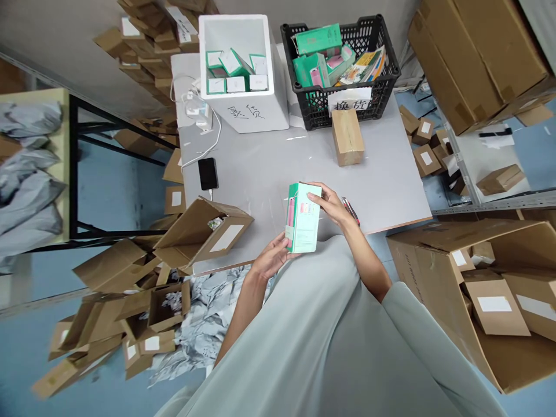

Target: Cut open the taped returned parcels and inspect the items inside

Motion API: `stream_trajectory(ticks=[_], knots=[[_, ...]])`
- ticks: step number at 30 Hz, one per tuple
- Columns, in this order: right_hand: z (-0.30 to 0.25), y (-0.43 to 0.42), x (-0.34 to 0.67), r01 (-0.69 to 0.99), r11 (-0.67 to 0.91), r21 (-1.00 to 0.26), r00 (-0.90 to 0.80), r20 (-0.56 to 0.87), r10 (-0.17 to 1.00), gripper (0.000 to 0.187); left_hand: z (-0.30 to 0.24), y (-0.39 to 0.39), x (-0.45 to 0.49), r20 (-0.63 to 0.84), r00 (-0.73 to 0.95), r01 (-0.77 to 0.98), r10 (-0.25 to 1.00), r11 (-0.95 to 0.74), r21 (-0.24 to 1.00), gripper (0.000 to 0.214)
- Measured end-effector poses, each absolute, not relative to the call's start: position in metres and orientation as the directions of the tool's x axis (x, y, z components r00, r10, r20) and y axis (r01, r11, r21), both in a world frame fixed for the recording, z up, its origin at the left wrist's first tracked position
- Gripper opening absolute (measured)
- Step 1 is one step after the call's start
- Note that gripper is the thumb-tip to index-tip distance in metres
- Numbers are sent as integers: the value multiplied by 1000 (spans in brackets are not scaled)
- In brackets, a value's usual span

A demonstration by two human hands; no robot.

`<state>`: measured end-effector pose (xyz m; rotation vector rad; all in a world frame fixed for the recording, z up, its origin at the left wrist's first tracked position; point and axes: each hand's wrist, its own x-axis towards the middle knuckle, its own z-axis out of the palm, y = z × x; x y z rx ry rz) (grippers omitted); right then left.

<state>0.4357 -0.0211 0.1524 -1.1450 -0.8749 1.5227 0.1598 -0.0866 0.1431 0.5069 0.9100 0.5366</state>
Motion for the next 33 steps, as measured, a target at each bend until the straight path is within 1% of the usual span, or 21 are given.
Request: stream_trajectory(ticks=[2,4,6,9,11,13,16,18,20,24,25,27,30,33], knots=[[151,-20,433,-210,-212,-954,34,-224,974,65,143,-83,162,-581,442,-164,683,699,696,89],[149,-19,430,-150,-209,-966,99,-225,969,66,143,-81,166,-556,406,-114,726,643,757,92],[149,-18,427,-126,-212,-969,125,-228,966,68,143,-80,171,-548,398,-78,736,623,779,91],[154,-19,427,-102,-205,-973,104,-216,971,69,143,-81,176,-552,379,-77,743,620,781,89],[158,-19,430,-109,-198,-974,72,-206,976,68,142,-82,175,-557,364,-101,746,626,773,90],[161,-20,434,-157,-204,-966,30,-211,977,71,140,-83,171,-568,376,-142,732,652,745,92],[163,-21,440,-253,-249,-935,-64,-240,969,74,139,-83,161,-576,471,-199,668,717,668,91],[163,-21,440,-278,-270,-922,-94,-253,963,73,140,-82,158,-569,534,-208,625,750,628,87],[162,-20,437,-255,-253,-933,-59,-247,967,70,142,-82,159,-561,535,-214,631,744,633,86],[158,-18,428,-155,-207,-966,80,-222,972,67,145,-83,172,-544,414,-172,730,649,741,102],[158,-18,427,-143,-209,-967,99,-224,969,66,145,-83,174,-546,395,-155,739,639,753,105],[156,-17,426,-134,-218,-967,104,-232,967,65,144,-84,175,-556,386,-149,736,645,749,103],[155,-16,429,-176,-232,-957,43,-243,969,66,141,-86,168,-564,425,-218,708,685,695,95],[154,-16,432,-291,-285,-913,-101,-267,958,71,139,-89,159,-567,504,-287,651,746,601,90]])
